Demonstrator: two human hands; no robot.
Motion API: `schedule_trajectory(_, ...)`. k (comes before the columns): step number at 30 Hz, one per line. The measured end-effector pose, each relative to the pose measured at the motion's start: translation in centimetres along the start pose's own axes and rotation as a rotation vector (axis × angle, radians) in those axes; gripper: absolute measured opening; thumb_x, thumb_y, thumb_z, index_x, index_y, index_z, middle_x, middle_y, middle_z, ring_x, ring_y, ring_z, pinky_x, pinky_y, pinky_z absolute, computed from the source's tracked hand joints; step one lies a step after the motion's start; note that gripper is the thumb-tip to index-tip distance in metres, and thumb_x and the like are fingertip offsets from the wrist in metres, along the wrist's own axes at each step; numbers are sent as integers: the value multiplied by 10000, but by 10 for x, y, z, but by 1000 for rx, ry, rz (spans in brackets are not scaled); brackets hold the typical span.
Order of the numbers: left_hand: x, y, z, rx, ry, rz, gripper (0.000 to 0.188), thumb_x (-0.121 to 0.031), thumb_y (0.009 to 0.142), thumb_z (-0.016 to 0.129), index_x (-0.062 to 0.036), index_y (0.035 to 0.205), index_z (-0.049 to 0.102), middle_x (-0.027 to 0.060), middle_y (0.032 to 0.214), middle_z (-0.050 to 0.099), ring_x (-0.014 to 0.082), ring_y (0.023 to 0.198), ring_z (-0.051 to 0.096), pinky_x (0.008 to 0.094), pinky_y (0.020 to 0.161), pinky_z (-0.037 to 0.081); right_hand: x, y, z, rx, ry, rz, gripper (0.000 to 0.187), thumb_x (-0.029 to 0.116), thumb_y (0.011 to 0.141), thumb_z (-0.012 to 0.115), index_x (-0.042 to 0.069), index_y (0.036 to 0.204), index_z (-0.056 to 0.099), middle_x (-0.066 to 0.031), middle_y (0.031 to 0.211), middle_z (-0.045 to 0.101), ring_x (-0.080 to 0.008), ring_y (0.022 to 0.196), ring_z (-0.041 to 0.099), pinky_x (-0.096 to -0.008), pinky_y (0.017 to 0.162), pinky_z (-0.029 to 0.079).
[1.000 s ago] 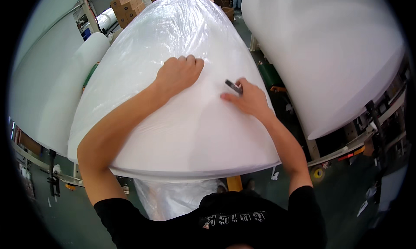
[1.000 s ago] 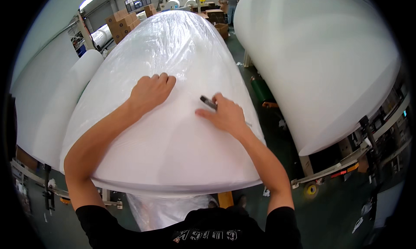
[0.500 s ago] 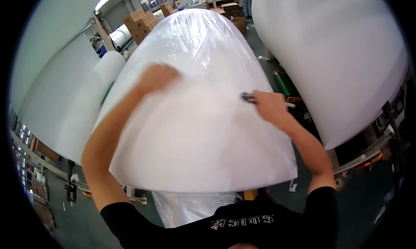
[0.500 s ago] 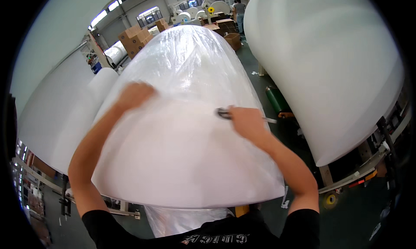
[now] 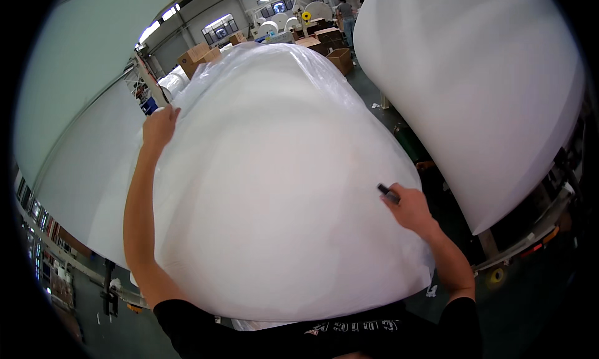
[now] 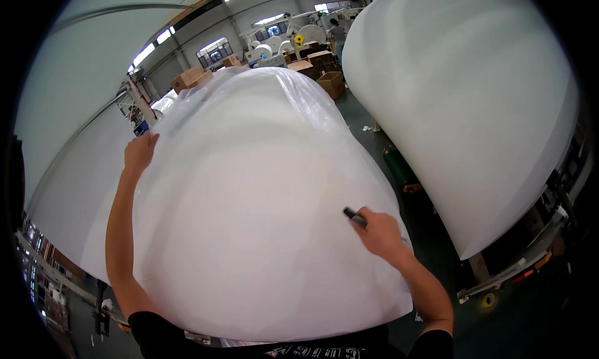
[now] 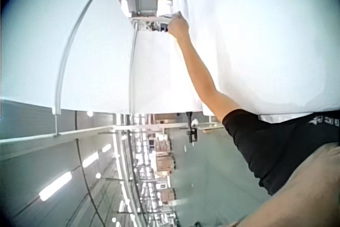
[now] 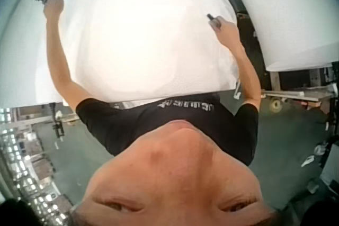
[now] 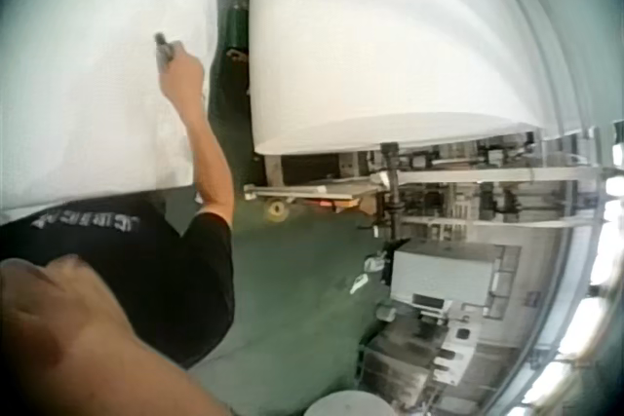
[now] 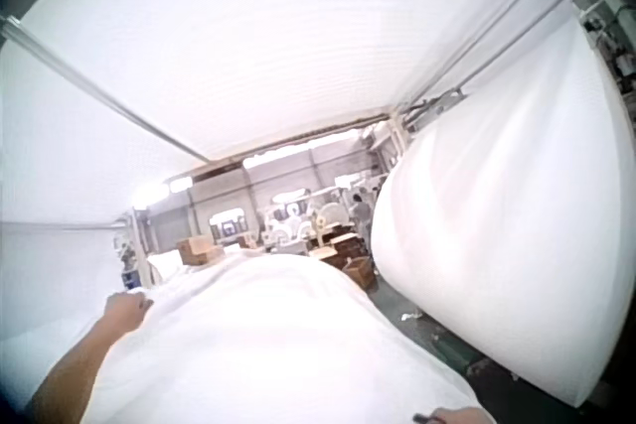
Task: The person uses a utility knife to cut through plastic wrapping on large industrial paper rolls and later writes on the side of a roll with a marker.
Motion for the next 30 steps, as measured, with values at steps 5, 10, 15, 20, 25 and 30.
schedule_trajectory(5, -69, -90, -40, 103, -186, 315, 215, -269, 833, 603, -67, 897, 570, 111, 842, 609, 346, 694, 575, 432, 598, 456, 53, -2, 34, 226, 4, -125, 171, 221, 825, 580, 60, 878, 558, -101, 672, 610, -301, 643, 600, -400, 582, 457)
schedule_trajectory(10, -107, -162, -89, 119, -286, 527, 175, -116, 751, 647, -67, 903, 575, 48, 868, 601, 236, 708, 602, 338, 529, 470, 90, -13, 51, 355, -76, -284, 154, 186, 806, 561, 54, 881, 535, -104, 780, 607, -300, 664, 596, -415, 579, 463)
schedule_trajectory(15, -117, -212, -115, 2, -474, 695, 257, -72, 684, 684, -59, 918, 580, 61, 910, 610, 224, 737, 613, 319, 543, 487, 124, -51, 21, 326, -195, -401, 278, 159, 758, 606, 67, 1014, 547, -81, 821, 596, -265, 591, 597, -359, 519, 474)
schedule_trajectory(20, -103, -258, -127, -82, -474, 801, 297, -119, 653, 716, -35, 904, 582, 119, 958, 604, 301, 901, 609, 361, 685, 515, 151, -102, 8, 224, -133, -533, 390, 144, 700, 613, 56, 1073, 541, -84, 749, 563, -243, 535, 590, -353, 444, 462)
schedule_trajectory(25, -93, -292, -136, -152, -556, 781, 261, -95, 699, 676, -4, 921, 571, 170, 993, 592, 348, 894, 598, 411, 718, 507, 139, -124, -24, 41, 2, -423, 452, 114, 647, 710, 85, 1074, 565, -62, 877, 622, -247, 641, 618, -296, 530, 494)
schedule_trajectory(30, -90, -358, -138, -263, -769, 584, 185, -77, 748, 615, 14, 905, 576, 178, 944, 602, 339, 810, 599, 412, 684, 495, 37, -76, -11, -181, -3, 80, 435, 289, 828, 613, 59, 1187, 528, -145, 900, 636, -301, 760, 622, -348, 674, 486)
Point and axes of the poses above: each hand's wrist, its own y-axis towards the middle knuckle, its own z-axis out of the palm, x = y × z, the point moved 2 cm from there along y, towards the middle knuckle
